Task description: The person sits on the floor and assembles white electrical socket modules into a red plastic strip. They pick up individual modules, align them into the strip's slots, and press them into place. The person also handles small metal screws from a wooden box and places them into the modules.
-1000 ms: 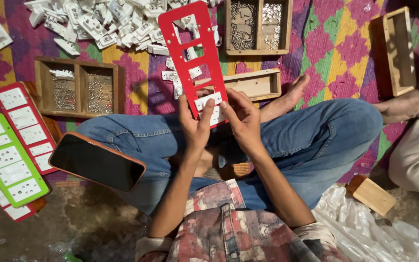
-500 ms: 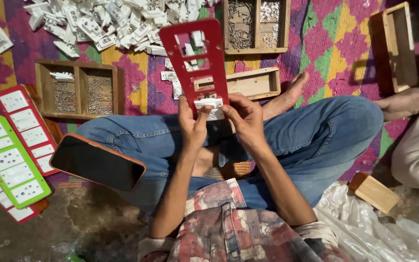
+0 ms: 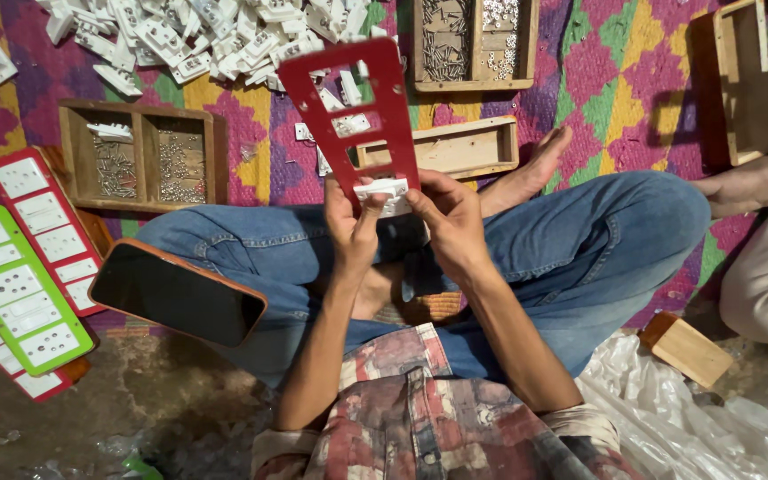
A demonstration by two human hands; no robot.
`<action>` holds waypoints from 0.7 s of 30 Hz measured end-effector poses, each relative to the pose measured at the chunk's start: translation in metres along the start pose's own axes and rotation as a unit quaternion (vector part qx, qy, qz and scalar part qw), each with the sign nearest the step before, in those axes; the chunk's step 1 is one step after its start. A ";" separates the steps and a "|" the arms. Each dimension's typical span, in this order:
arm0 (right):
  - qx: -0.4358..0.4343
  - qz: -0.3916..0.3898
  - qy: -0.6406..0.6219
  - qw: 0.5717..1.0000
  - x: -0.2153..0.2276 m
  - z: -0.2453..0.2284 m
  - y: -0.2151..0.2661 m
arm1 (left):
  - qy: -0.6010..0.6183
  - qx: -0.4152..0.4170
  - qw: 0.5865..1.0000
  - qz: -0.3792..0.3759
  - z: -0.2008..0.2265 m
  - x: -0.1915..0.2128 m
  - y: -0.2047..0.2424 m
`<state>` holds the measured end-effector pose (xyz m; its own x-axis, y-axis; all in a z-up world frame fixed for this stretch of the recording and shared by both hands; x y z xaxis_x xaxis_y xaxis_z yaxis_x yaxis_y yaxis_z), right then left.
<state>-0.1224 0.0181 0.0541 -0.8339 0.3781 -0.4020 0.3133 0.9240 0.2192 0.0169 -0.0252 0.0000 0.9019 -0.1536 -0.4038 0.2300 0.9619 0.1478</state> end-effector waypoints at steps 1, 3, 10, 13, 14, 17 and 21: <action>-0.015 0.006 0.001 1.000 0.003 0.001 -0.001 | -0.015 -0.009 1.000 -0.001 0.001 0.000 0.001; -0.038 -0.015 -0.034 0.999 0.009 0.001 -0.003 | -0.037 -0.025 0.999 -0.010 0.006 0.000 0.001; -0.099 -0.038 -0.123 0.987 0.021 -0.009 0.003 | -0.156 -0.086 0.979 -0.095 0.046 -0.016 -0.004; -0.100 -0.042 -0.151 0.983 0.015 -0.011 0.007 | -0.146 -0.079 0.982 -0.089 0.053 -0.022 -0.006; -0.096 -0.039 -0.153 0.983 0.013 -0.011 0.007 | -0.129 -0.071 0.985 -0.084 0.053 -0.023 -0.007; -0.087 -0.032 -0.158 0.983 0.008 -0.013 0.010 | -0.185 -0.089 0.975 -0.085 0.052 -0.022 -0.007; -0.072 -0.027 -0.156 0.985 0.003 -0.016 0.010 | -0.155 -0.086 0.980 -0.089 0.049 -0.019 -0.006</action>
<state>-0.1294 0.0274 0.0694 -0.6608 0.3479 -0.6650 0.1852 0.9343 0.3047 0.0164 -0.0389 0.0507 0.9269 -0.3584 -0.1115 0.3531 0.9333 -0.0649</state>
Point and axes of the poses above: each hand's wrist, its own y-axis away from the middle knuckle, its own x-axis out of the back of the hand, z = x × y, the point moved 3 cm from there along -y, towards the middle knuckle, and after that the axes turned 6 degrees about x, right-handed, at the moved point
